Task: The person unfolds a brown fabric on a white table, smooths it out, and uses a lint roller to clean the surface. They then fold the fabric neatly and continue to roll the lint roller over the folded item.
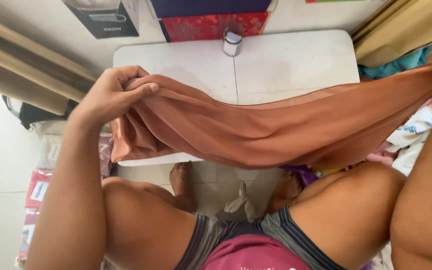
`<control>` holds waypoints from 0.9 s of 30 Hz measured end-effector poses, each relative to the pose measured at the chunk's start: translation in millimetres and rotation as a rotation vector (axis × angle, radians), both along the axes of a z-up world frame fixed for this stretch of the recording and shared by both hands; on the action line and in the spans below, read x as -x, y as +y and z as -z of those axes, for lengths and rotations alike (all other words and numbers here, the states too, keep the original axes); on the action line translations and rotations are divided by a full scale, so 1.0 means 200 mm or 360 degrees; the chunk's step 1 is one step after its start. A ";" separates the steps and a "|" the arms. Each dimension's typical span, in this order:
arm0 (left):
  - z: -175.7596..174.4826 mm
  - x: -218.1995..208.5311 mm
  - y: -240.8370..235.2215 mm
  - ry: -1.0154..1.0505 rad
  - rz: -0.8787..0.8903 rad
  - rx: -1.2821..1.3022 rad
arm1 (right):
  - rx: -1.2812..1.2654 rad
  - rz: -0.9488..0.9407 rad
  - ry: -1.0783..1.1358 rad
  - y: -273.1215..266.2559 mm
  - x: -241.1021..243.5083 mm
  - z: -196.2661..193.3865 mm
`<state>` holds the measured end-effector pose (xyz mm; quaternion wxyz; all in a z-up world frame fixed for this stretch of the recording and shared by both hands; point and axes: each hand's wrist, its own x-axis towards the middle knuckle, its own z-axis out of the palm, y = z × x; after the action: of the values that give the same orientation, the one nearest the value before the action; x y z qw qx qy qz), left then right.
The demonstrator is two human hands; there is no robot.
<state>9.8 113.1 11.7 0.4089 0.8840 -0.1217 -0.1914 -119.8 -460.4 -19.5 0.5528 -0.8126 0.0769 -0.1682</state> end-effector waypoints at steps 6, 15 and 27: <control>-0.03 0.11 -0.51 0.0077 0.0465 0.0732 | 0.0390 -0.0648 0.0191 0.93 -0.17 -0.20; -0.07 -0.06 -0.33 -0.0217 0.0343 -0.0074 | 0.0487 -0.0866 0.0716 0.94 -0.42 -0.11; 0.26 -0.10 -0.59 -0.0940 0.0571 0.0373 | -0.0492 -0.0834 -0.0407 0.82 -0.26 -0.19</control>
<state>29.9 -5.7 -40.6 0.4145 0.8129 -0.4088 0.0189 -68.0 -296.0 18.8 0.6991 -0.6836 -0.1801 -0.1072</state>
